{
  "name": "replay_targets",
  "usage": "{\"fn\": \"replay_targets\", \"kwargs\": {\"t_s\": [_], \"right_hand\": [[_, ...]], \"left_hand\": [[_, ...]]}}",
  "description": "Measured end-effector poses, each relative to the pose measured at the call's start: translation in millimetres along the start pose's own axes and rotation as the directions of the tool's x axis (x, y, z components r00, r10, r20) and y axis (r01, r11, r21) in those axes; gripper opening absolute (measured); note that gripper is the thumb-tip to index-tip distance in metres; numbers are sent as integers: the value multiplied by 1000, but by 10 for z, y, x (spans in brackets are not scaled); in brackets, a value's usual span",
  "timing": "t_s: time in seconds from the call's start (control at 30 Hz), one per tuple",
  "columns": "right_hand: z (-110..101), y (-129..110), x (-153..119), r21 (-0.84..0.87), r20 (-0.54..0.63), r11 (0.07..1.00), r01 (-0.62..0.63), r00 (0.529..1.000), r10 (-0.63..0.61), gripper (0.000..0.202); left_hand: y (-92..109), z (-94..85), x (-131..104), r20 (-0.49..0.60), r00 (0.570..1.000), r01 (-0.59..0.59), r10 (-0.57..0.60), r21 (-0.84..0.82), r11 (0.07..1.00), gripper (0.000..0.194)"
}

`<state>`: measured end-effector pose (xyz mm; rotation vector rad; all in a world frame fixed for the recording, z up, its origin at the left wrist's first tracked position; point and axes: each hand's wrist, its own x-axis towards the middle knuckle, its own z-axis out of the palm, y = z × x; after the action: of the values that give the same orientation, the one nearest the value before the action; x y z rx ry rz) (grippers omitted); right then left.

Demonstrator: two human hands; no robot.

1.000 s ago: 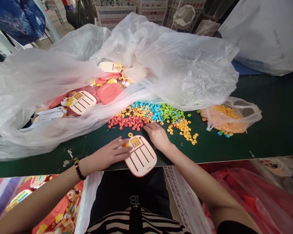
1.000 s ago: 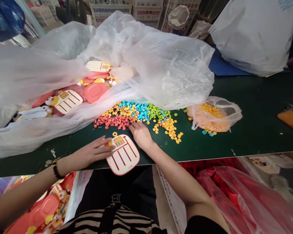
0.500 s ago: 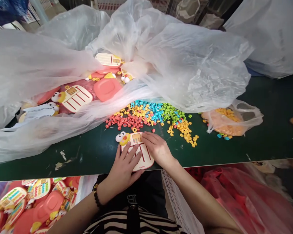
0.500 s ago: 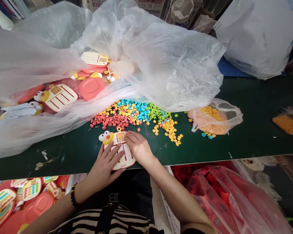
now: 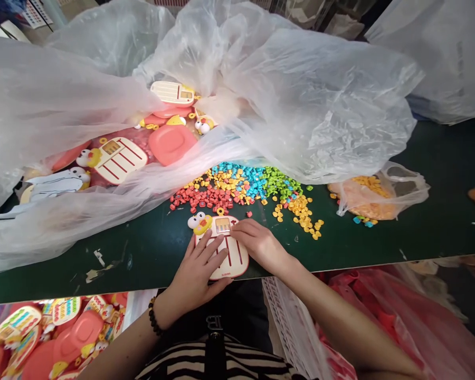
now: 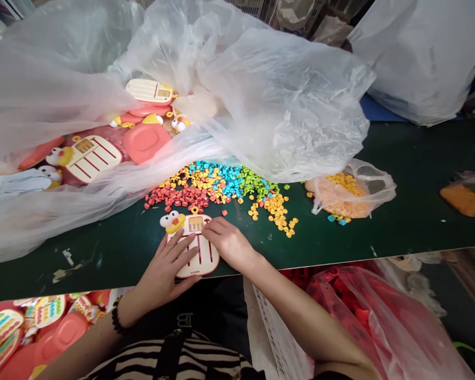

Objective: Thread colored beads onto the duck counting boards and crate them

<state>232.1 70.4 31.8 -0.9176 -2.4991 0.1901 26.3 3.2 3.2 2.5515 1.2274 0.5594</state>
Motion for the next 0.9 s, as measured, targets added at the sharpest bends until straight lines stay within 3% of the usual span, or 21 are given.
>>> {"fn": "replay_targets", "kwargs": {"t_s": [0.1, 0.27, 0.4, 0.5, 0.6, 0.67, 0.77, 0.9], "right_hand": [[-5, -33, -7, 167, -31, 975, -145, 988, 153, 20], [92, -173, -53, 152, -153, 940, -305, 932, 327, 19], [161, -382, -75, 187, -174, 910, -369, 900, 401, 18], [178, -451, -28, 282, -161, 893, -350, 901, 404, 20], [145, -286, 22, 319, -243, 858, -403, 840, 485, 17], [119, -81, 28, 231, -300, 837, -497, 781, 547, 15], [116, 163, 0, 77, -256, 822, -565, 785, 564, 17], [171, 126, -32, 161, -261, 819, -551, 777, 573, 18]], "left_hand": [[-9, 4, -9, -15, 1000, 3, -3, -10, 1000, 48], [-20, 17, -22, -58, 998, -16, 16, -10, 1000, 52], [-9, 44, -21, -33, 999, -41, 43, 69, 997, 51], [9, 24, -4, 1, 1000, -26, 26, 133, 991, 54], [31, -53, 37, 26, 1000, -11, 7, 174, 985, 60], [39, -116, 70, 63, 998, -10, -3, 196, 981, 66], [22, -164, 94, 98, 995, 1, -22, 203, 979, 74], [-39, -100, 54, 12, 1000, 8, -10, 155, 988, 85]]}}
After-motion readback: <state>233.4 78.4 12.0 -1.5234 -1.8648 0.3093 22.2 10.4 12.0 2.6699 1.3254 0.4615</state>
